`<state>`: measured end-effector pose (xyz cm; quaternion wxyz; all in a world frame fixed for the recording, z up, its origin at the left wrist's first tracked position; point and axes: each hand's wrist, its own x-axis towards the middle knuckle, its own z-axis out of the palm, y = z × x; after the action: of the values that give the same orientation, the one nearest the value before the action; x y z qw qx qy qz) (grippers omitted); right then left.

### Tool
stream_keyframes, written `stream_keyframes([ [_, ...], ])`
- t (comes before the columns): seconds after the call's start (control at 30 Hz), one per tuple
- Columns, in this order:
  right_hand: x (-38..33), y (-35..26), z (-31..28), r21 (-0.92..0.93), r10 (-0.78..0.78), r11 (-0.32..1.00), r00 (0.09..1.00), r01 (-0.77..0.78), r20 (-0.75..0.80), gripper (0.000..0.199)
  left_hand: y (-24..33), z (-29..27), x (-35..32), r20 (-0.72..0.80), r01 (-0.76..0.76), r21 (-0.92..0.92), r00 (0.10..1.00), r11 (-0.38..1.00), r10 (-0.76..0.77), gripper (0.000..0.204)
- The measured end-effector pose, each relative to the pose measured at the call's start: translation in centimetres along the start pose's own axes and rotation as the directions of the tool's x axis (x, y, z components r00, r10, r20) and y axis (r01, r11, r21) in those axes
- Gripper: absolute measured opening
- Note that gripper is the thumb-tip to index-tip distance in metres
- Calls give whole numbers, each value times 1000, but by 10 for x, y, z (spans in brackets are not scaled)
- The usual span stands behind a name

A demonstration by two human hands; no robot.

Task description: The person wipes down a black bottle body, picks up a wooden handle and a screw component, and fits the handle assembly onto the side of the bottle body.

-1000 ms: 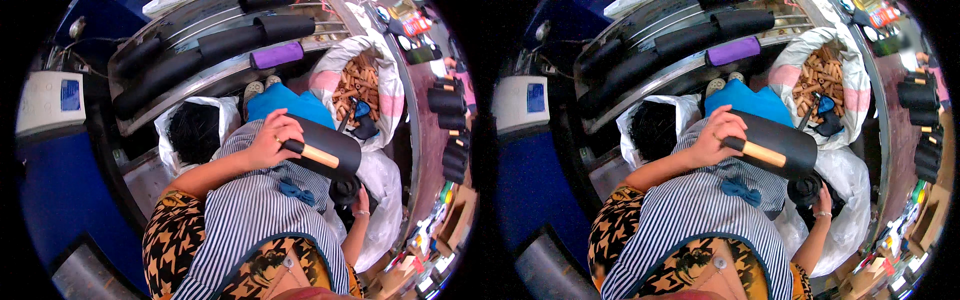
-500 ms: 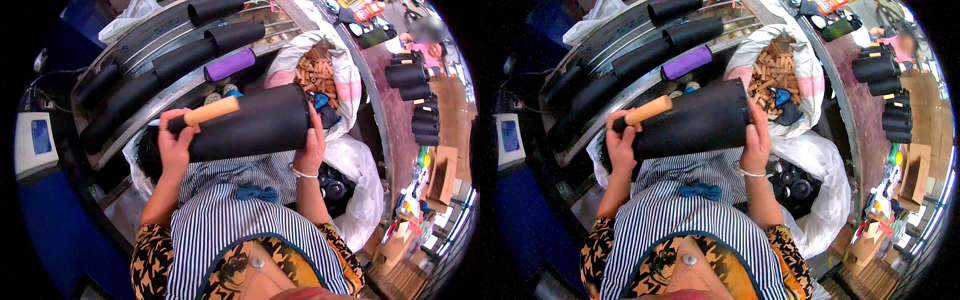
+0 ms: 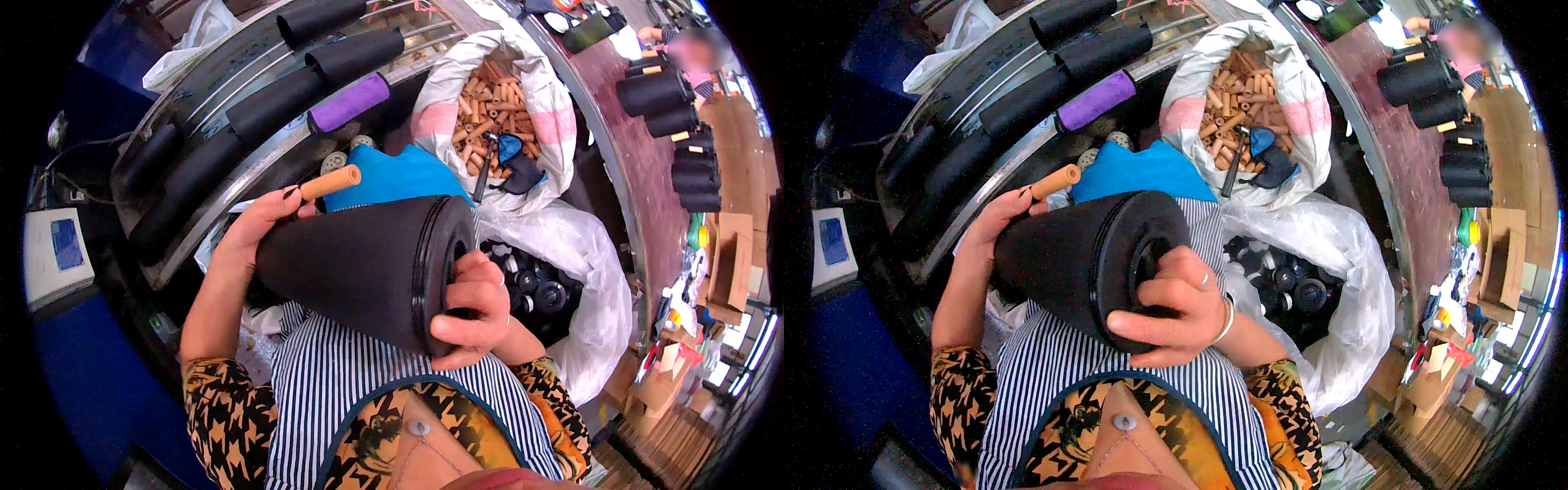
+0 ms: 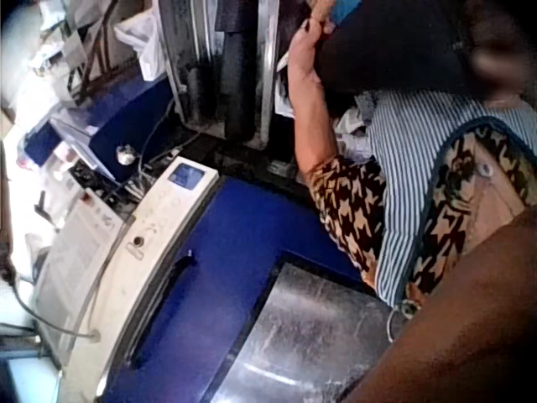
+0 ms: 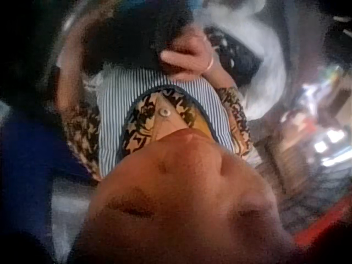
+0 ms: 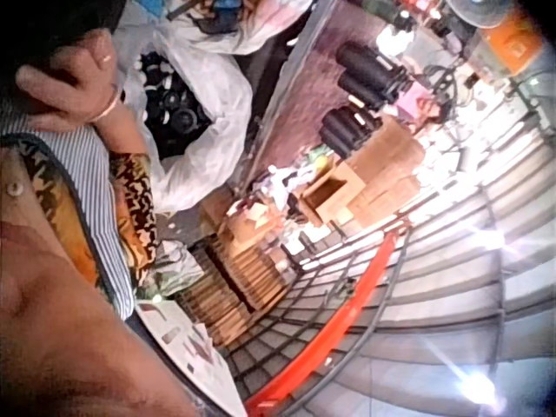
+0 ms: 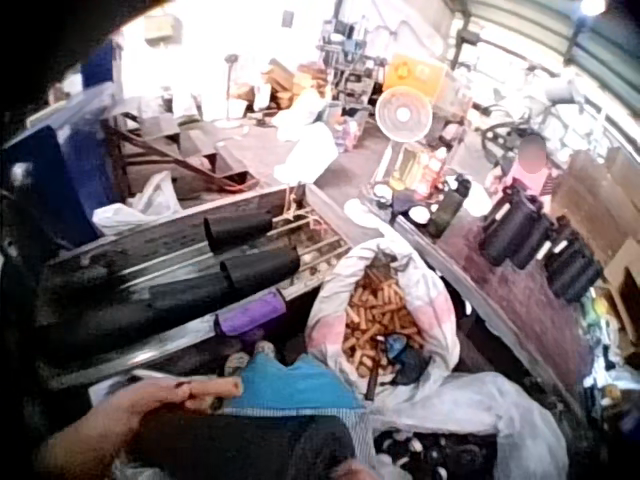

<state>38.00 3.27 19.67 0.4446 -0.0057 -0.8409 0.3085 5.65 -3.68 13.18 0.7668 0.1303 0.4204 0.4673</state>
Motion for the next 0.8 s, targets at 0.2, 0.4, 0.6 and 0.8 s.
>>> stream_keyframes([
  [0.2, -21, 46, 15, 698, 808, 536, 529, -475, -260, 56, 5, 67, -7, -88, -486, 770, 561, 414, 823, 24],
  [0.4, -43, 61, -2, 957, 986, 115, 150, -265, -77, 50, 0, 104, -33, 856, -468, 515, 327, -719, 400, 22],
  [0.6, -20, 23, -14, 280, 752, 633, 489, -722, -442, 54, -19, 77, -1, 122, -673, 706, 424, 222, 897, 31],
  [0.8, -14, 20, -19, 122, 646, 749, 677, -651, -353, 58, -24, 68, -7, -16, -686, 636, 447, 354, 894, 28],
])
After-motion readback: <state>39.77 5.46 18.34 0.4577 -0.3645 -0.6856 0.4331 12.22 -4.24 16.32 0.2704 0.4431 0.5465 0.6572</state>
